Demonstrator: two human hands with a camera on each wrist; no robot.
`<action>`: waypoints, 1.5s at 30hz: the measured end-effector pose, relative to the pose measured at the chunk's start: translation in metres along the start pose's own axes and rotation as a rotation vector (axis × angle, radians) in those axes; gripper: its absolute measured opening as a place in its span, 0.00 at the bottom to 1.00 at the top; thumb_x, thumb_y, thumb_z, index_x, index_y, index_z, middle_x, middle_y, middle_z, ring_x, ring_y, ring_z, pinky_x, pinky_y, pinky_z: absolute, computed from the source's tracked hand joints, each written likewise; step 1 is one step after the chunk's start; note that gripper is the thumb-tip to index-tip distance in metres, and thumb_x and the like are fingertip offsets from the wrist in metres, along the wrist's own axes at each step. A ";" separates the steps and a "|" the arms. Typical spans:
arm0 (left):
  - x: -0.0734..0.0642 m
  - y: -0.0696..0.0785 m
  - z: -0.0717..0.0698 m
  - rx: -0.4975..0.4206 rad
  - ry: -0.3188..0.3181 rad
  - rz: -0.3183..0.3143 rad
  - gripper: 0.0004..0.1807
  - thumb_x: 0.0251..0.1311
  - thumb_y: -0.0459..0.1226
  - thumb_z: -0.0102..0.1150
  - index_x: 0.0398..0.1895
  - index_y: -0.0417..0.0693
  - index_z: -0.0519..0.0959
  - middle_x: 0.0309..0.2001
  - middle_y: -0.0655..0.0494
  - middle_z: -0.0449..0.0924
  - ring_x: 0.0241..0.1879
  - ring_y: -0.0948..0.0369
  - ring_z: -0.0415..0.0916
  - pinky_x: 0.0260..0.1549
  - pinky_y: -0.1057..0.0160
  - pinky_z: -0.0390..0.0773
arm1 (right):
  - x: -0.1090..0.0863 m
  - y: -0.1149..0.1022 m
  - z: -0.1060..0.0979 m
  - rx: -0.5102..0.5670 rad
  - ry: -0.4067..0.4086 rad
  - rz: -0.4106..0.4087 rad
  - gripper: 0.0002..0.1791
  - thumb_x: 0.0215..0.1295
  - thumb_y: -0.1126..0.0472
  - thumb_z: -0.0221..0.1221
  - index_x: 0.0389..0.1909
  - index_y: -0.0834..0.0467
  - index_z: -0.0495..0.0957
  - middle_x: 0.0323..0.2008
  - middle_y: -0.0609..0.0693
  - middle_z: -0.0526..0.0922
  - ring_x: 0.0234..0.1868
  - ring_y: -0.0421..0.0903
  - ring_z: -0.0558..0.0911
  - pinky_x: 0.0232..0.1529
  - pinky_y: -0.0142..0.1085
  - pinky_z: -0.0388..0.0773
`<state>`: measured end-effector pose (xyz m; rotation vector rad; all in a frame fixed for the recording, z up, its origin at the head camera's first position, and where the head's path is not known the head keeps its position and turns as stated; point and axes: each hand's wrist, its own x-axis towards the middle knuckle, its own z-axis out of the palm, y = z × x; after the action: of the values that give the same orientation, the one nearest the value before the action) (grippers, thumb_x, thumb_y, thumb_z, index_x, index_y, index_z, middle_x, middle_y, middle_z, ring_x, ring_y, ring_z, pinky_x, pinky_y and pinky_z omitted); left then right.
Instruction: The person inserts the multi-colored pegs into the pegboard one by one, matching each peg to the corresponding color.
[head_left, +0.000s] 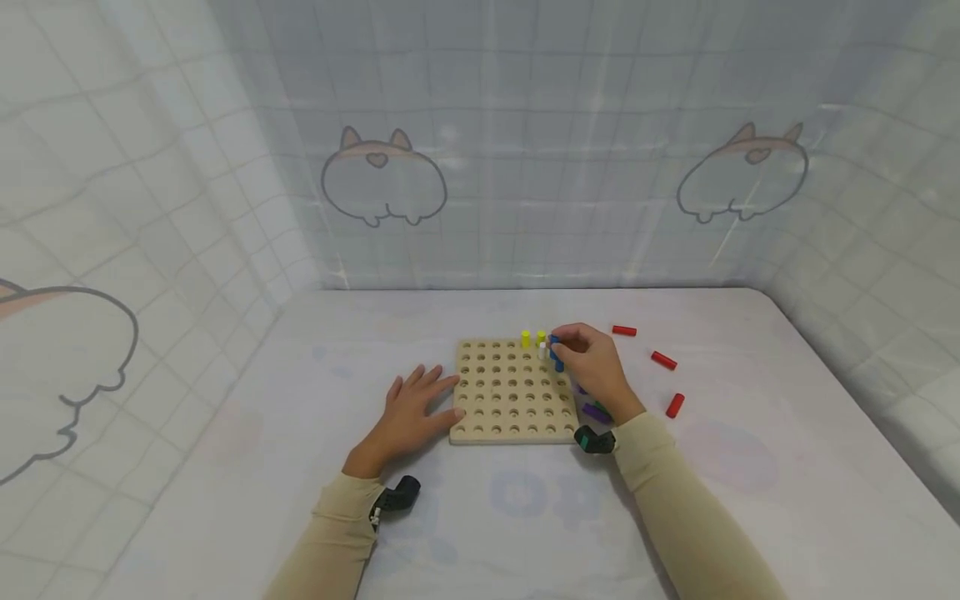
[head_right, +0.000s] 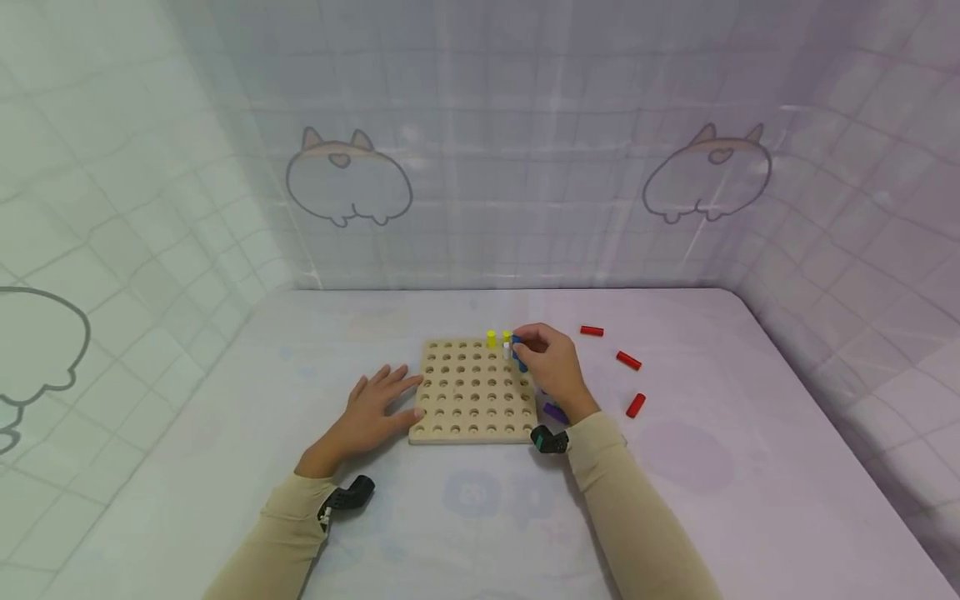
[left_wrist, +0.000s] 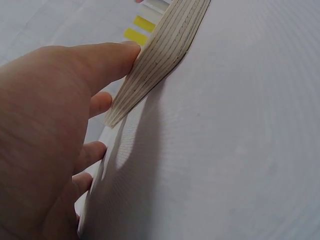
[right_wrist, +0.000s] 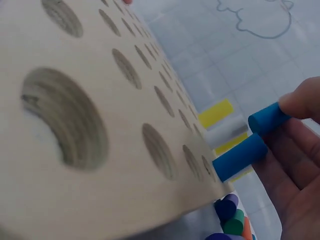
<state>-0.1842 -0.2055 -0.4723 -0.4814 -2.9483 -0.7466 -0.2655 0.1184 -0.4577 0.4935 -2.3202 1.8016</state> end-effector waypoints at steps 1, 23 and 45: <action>0.000 0.000 0.000 0.002 0.001 0.001 0.37 0.64 0.61 0.57 0.73 0.56 0.69 0.77 0.45 0.57 0.77 0.41 0.41 0.69 0.33 0.35 | 0.000 0.001 0.000 -0.009 -0.004 -0.006 0.09 0.68 0.61 0.64 0.47 0.57 0.83 0.46 0.50 0.85 0.49 0.47 0.83 0.51 0.41 0.80; 0.004 0.005 0.002 0.004 -0.003 -0.020 0.37 0.65 0.61 0.57 0.73 0.57 0.69 0.76 0.45 0.57 0.77 0.42 0.42 0.69 0.33 0.35 | 0.001 0.008 0.003 -0.103 -0.030 -0.008 0.09 0.66 0.64 0.65 0.46 0.58 0.82 0.43 0.50 0.85 0.47 0.47 0.84 0.49 0.42 0.81; 0.006 0.009 0.000 0.015 -0.007 -0.029 0.37 0.66 0.60 0.56 0.74 0.56 0.69 0.77 0.46 0.56 0.77 0.42 0.41 0.70 0.33 0.35 | 0.003 0.009 0.001 -0.216 -0.075 -0.032 0.14 0.66 0.61 0.67 0.51 0.57 0.84 0.49 0.51 0.85 0.49 0.49 0.84 0.52 0.44 0.81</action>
<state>-0.1868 -0.1959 -0.4677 -0.4417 -2.9715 -0.7265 -0.2709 0.1189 -0.4650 0.5694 -2.5032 1.5196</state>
